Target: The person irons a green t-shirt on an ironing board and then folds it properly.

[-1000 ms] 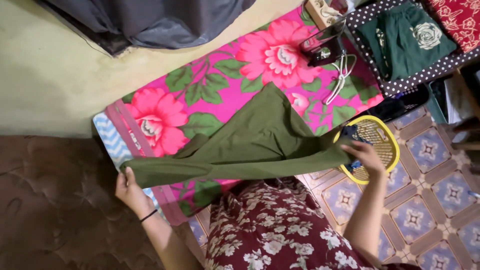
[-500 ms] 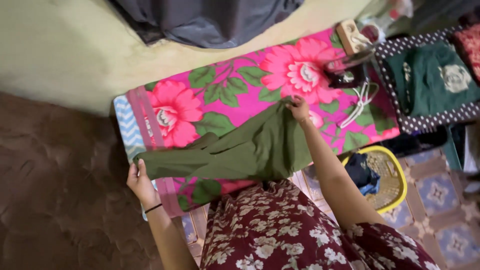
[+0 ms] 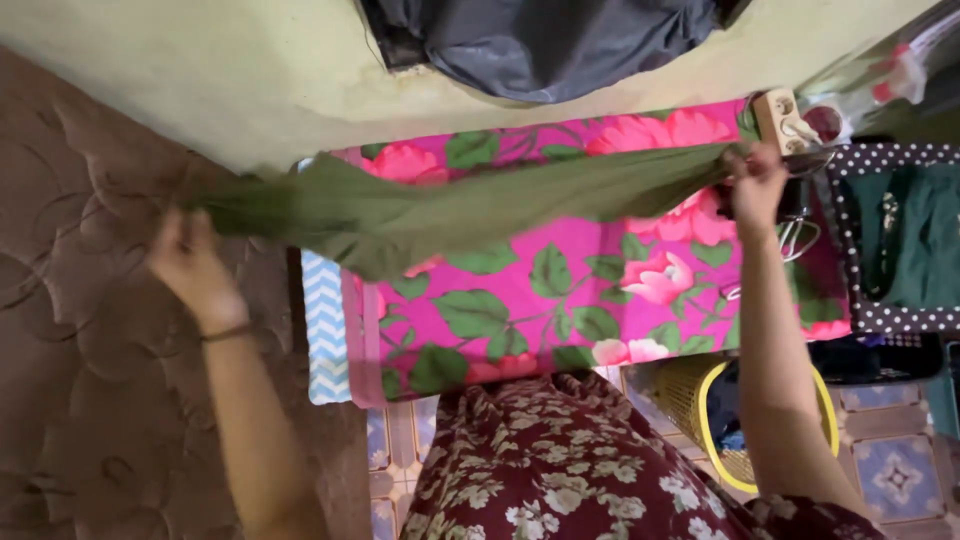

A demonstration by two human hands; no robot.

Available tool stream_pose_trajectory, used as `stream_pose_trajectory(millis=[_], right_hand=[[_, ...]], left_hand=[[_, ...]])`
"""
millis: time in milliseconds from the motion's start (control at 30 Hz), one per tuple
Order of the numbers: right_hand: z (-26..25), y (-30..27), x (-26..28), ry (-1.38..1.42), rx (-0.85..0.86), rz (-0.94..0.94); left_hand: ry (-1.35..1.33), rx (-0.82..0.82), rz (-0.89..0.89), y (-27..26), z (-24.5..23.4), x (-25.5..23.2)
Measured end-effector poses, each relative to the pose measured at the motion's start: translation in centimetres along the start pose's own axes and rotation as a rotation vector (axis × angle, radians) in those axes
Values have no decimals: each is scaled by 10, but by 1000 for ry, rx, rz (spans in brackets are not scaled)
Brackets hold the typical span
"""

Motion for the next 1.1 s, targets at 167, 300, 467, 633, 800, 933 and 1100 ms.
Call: stream_pose_trajectory(millis=[167,300,467,633,800,933,1100], right_hand=[[-15,-1,71,-41,27,-183],[-37,-45,47,27,51,30],[-60,-117,-46,25,28,248],[-86,-186,-185,-106,-87,451],[-77,-213,-189,142,-122,488],[-80,-222,-163,193,-84,415],[-123,-257,-249,154,-219,567]], left_hand=[[-378,89,13,25,-8,-27],[-428,379,-132,-35,-12,-39],[-132,539,-316,-149,-16,118],[-67,588,-223,-230,22,142],[-399,491,-816,-276,7,174],[-557,531,-817,-282,-21,160],[-168,911,-652,-337,-26,219]])
Point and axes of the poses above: each hand's wrist, its own y-axis towards the middle knuckle, its own z-axis out of the palm, x = y × z, the point moved 7 cm from there along y, towards the middle knuckle, and after that the axes turned 7 degrees about z, right-handed, at the moved point
